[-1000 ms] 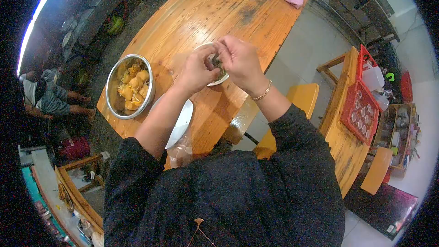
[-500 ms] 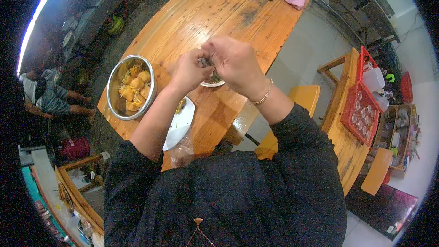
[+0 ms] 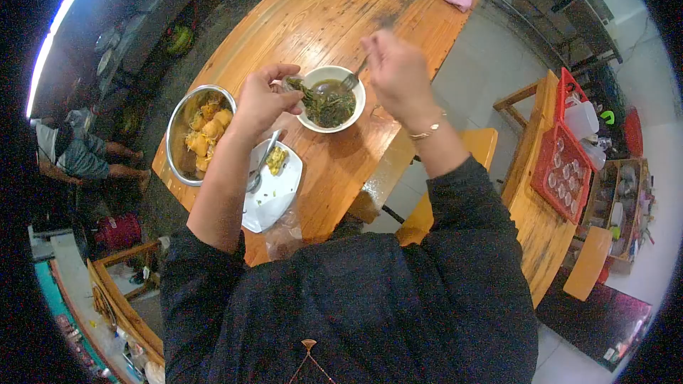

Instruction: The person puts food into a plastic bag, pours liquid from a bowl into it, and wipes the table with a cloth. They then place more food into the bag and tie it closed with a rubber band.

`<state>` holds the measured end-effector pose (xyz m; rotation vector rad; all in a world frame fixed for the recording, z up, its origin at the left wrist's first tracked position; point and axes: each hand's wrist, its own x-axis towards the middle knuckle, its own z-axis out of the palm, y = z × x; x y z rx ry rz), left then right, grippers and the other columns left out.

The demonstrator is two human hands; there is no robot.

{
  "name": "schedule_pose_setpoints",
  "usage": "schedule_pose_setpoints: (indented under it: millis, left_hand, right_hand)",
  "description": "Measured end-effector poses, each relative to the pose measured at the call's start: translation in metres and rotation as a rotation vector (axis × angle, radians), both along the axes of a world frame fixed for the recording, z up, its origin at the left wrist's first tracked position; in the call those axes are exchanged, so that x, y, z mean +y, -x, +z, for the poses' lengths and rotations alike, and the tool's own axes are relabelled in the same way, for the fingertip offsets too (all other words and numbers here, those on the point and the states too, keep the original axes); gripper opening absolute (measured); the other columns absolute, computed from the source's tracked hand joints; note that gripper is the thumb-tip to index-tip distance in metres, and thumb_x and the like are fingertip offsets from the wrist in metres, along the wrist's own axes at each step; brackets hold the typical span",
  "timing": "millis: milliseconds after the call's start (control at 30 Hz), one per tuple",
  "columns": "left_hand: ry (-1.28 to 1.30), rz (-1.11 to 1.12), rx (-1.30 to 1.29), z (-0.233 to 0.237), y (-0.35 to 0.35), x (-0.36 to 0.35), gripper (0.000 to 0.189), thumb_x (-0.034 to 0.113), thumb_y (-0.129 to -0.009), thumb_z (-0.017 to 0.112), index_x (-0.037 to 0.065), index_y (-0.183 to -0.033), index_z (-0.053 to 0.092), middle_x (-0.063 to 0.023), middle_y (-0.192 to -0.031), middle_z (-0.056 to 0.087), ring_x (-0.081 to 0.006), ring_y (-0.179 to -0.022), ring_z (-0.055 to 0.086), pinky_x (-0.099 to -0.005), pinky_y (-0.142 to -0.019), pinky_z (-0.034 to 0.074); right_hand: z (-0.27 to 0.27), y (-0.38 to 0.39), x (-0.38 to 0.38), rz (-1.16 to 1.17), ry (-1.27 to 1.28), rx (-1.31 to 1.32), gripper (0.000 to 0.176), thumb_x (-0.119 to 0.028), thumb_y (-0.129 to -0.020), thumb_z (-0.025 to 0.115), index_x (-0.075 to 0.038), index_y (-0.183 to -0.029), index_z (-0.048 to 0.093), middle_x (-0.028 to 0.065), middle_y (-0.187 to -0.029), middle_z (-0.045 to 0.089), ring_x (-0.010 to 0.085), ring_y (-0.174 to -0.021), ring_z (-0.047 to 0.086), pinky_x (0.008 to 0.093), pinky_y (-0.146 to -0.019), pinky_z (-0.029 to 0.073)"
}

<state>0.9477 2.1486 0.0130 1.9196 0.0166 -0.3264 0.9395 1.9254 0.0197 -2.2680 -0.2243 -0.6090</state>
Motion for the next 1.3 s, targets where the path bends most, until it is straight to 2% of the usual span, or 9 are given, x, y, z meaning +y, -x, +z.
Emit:
schedule_pose_setpoints:
  millis: [200, 300, 400, 500, 600, 800, 900, 1000, 1300]
  left_hand:
    - [-0.006, -0.038, 0.004, 0.001, 0.001, -0.002, 0.044, -0.004, -0.075, 0.066, -0.004, -0.118, 0.058, -0.0109, -0.084, 0.065, -0.014, -0.06, 0.064, -0.0257, -0.054, 0.052]
    - [-0.01, -0.046, 0.022, -0.001, 0.0, -0.002, 0.045, -0.005, -0.074, 0.066, -0.005, -0.118, 0.057, -0.012, -0.088, 0.065, -0.0144, -0.06, 0.063, -0.026, -0.055, 0.053]
    - [0.008, -0.029, 0.01, -0.004, 0.0, -0.004, 0.045, -0.005, -0.075, 0.065, -0.006, -0.118, 0.057, -0.0126, -0.093, 0.065, -0.0149, -0.062, 0.064, -0.026, -0.055, 0.053]
    - [-0.024, -0.012, -0.019, -0.004, 0.002, -0.006, 0.046, -0.006, -0.071, 0.061, -0.004, -0.118, 0.057, -0.0129, -0.083, 0.068, -0.0145, -0.06, 0.066, -0.0279, -0.059, 0.053]
    - [-0.025, 0.013, -0.063, 0.002, 0.008, -0.008, 0.043, -0.006, -0.071, 0.061, -0.002, -0.113, 0.061, -0.0158, -0.093, 0.067, -0.0169, -0.06, 0.067, -0.03, -0.06, 0.053]
    - [-0.384, -0.128, -0.027, -0.001, 0.001, -0.003, 0.035, -0.006, -0.07, 0.06, -0.002, -0.104, 0.067, -0.0186, -0.091, 0.068, -0.0227, -0.061, 0.068, -0.0339, -0.063, 0.054]
    - [-0.337, -0.106, 0.08, 0.011, 0.003, -0.004, 0.035, -0.005, -0.069, 0.06, -0.005, -0.104, 0.066, -0.0204, -0.089, 0.068, -0.0257, -0.071, 0.07, -0.0358, -0.068, 0.054]
    - [-0.367, -0.113, 0.002, 0.008, 0.005, -0.005, 0.034, -0.002, -0.073, 0.057, -0.004, -0.106, 0.065, -0.014, -0.077, 0.068, -0.0173, -0.063, 0.069, -0.0288, -0.059, 0.052]
    - [-0.48, -0.162, -0.128, -0.012, -0.003, -0.009, 0.041, -0.004, -0.071, 0.058, -0.006, -0.112, 0.062, -0.0171, -0.082, 0.068, -0.0198, -0.063, 0.069, -0.0322, -0.057, 0.052]
  right_hand:
    - [-0.063, 0.001, 0.004, -0.089, 0.175, 0.055, 0.021, -0.02, -0.092, 0.054, -0.003, -0.079, 0.053, 0.0202, -0.07, 0.058, 0.0383, -0.064, 0.057, 0.0435, -0.057, 0.044]
    - [-0.097, -0.005, -0.004, -0.226, -0.034, 0.295, 0.02, -0.019, -0.095, 0.05, -0.001, -0.085, 0.051, 0.0193, -0.068, 0.06, 0.0333, -0.061, 0.06, 0.0416, -0.052, 0.046]
    - [-0.104, 0.001, 0.002, -0.276, -0.719, 0.713, 0.021, -0.017, -0.098, 0.044, 0.003, -0.093, 0.048, 0.0181, -0.071, 0.061, 0.0271, -0.063, 0.065, 0.037, -0.05, 0.052]
    - [-0.127, 0.009, 0.003, -0.224, -1.098, 0.703, 0.022, -0.017, -0.098, 0.045, 0.004, -0.097, 0.05, 0.0173, -0.08, 0.063, 0.0246, -0.063, 0.066, 0.0339, -0.06, 0.059]
    - [-0.134, 0.011, 0.0, -0.184, -1.255, 0.697, 0.021, -0.016, -0.099, 0.043, 0.005, -0.1, 0.048, 0.0202, -0.087, 0.062, 0.0266, -0.068, 0.066, 0.0348, -0.063, 0.059]
    - [-0.133, 0.012, -0.005, -0.178, -1.396, 0.716, 0.022, -0.015, -0.1, 0.039, 0.007, -0.103, 0.042, 0.0217, -0.087, 0.06, 0.0318, -0.073, 0.067, 0.0379, -0.064, 0.06]
    - [-0.136, 0.013, -0.013, -0.183, -1.461, 0.725, 0.022, -0.014, -0.1, 0.039, 0.007, -0.104, 0.04, 0.0233, -0.089, 0.06, 0.0326, -0.076, 0.066, 0.0392, -0.068, 0.06]
    - [-0.135, 0.016, -0.019, -0.158, -1.476, 0.739, 0.022, -0.014, -0.1, 0.039, 0.007, -0.105, 0.04, 0.0248, -0.092, 0.06, 0.033, -0.078, 0.066, 0.0401, -0.07, 0.06]
    - [-0.119, 0.027, -0.044, -0.14, -1.51, 0.672, 0.021, -0.014, -0.099, 0.043, 0.007, -0.101, 0.043, 0.0241, -0.091, 0.06, 0.0331, -0.079, 0.066, 0.0399, -0.069, 0.06]
